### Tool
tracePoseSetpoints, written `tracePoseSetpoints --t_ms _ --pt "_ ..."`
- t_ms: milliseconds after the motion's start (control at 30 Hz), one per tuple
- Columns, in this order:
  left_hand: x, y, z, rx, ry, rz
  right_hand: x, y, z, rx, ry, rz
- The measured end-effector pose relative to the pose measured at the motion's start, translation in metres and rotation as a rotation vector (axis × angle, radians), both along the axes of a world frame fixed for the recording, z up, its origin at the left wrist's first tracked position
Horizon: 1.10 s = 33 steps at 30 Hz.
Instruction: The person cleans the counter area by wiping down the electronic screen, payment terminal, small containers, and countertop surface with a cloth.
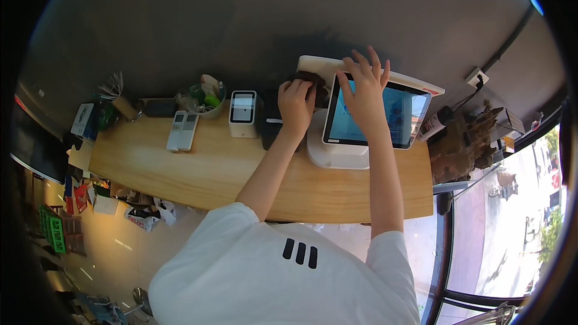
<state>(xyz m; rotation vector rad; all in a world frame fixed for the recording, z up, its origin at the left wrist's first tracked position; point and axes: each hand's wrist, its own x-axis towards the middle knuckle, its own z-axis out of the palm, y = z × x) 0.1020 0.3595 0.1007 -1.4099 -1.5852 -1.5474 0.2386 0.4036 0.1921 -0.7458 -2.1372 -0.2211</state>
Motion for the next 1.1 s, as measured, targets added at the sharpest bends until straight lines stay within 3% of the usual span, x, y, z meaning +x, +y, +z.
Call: tracePoseSetpoints --t_ms 167,267,433,633,900,1100 --pt "-0.003 0.023 -0.04 -0.184 -0.077 0.024 -0.001 0.002 0.001 0.014 -0.007 0.004" --pt "-0.001 0.015 -0.028 -0.197 -0.107 0.023 0.0 0.001 -0.001 0.014 -0.006 -0.006" --pt "0.006 -0.004 0.018 0.008 -0.136 0.006 0.0 -0.002 0.0 -0.003 0.004 0.0" --pt "-0.004 0.018 -0.03 -0.17 -0.279 -0.012 0.0 -0.001 0.001 0.011 -0.029 -0.026" --pt "0.01 -0.001 0.016 -0.031 -0.3 -0.01 0.0 -0.005 0.001 -0.002 -0.02 -0.02" --pt "0.001 0.012 -0.013 -0.181 -0.367 -0.037 0.0 -0.003 0.0 0.014 -0.032 -0.026"
